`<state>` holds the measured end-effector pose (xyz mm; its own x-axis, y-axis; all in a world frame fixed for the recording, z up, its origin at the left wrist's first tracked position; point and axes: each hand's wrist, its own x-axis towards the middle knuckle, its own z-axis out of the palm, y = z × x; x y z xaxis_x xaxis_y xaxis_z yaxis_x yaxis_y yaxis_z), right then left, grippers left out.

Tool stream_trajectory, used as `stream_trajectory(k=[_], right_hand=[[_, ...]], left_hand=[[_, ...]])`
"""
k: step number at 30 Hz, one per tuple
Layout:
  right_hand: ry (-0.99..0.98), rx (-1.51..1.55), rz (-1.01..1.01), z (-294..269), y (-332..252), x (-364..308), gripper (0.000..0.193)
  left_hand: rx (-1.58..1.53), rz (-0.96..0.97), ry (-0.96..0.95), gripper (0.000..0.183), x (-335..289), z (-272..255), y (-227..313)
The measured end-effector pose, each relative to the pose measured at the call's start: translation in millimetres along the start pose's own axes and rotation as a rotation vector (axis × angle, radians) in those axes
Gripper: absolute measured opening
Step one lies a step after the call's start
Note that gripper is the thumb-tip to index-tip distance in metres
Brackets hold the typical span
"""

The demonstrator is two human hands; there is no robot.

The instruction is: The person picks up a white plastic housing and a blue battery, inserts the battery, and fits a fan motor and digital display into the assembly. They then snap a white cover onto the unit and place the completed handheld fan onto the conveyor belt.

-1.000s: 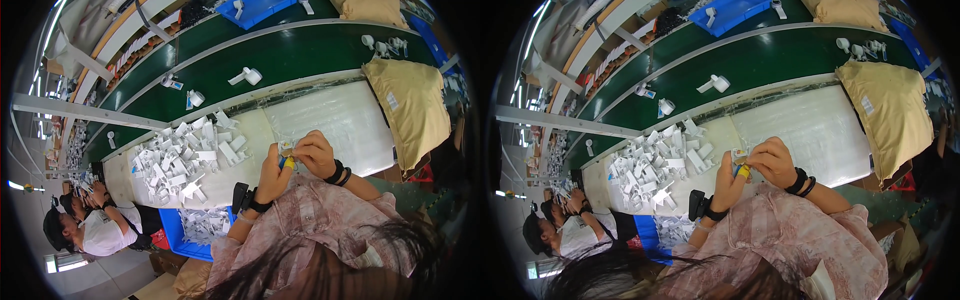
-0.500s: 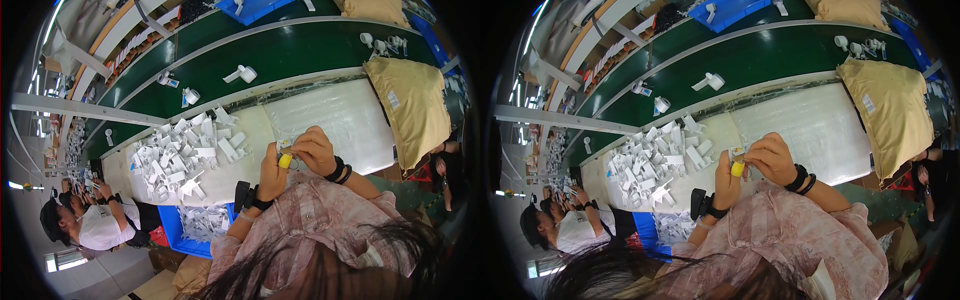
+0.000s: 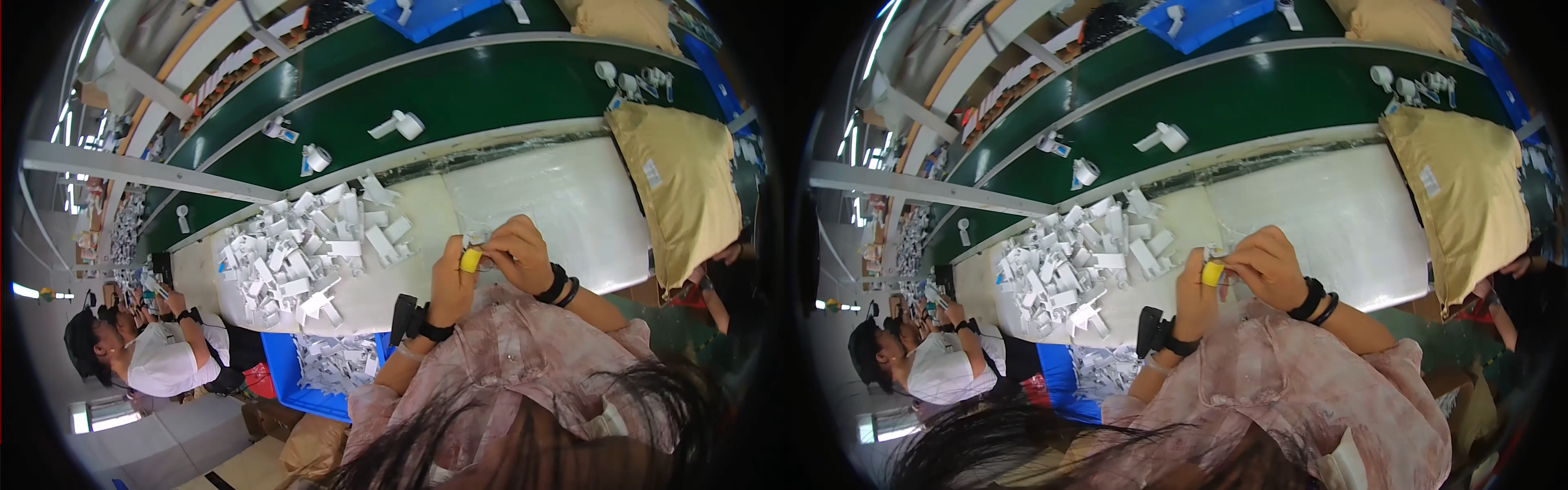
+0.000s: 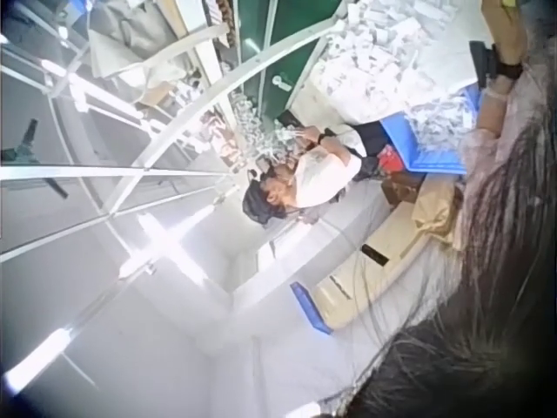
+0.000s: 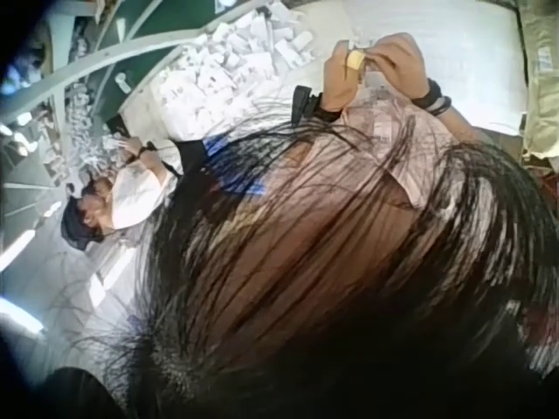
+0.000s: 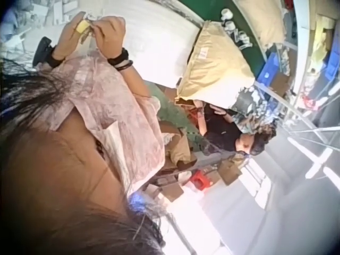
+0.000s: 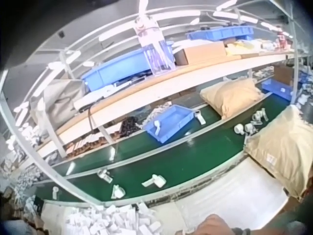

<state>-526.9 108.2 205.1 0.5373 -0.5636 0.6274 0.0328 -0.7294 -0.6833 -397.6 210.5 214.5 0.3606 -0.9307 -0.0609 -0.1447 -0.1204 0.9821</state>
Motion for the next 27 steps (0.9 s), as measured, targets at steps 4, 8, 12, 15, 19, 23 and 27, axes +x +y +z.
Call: stream_trajectory(k=[4,8,12,15,19,23,27], right_hand=[[-0.052,0.032,0.176,9,16,-1,0.013],[-0.049,0.201,0.354,12,46,14,0.008],[-0.035,0.243,0.5,4,104,33,0.005],[-0.104,0.109,0.526,-3,156,58,0.005],[-0.151,-0.054,0.574,-11,224,96,0.008],[-0.305,-0.292,0.505,-14,304,129,0.012],[-0.296,-0.717,0.222,10,304,159,0.02]], left_hand=[[0.043,0.017,-0.163,0.019,17,-22,-22],[-0.096,-0.091,-0.141,0.034,48,-82,-66],[-0.223,-0.28,0.138,0.029,99,-187,-110],[-0.134,-0.335,0.397,0.036,149,-280,-176],[0.206,-0.169,0.725,0.018,232,-369,-213],[0.788,-0.116,0.854,0.026,302,-451,-269],[0.863,-0.392,0.769,0.049,364,-488,-270]])
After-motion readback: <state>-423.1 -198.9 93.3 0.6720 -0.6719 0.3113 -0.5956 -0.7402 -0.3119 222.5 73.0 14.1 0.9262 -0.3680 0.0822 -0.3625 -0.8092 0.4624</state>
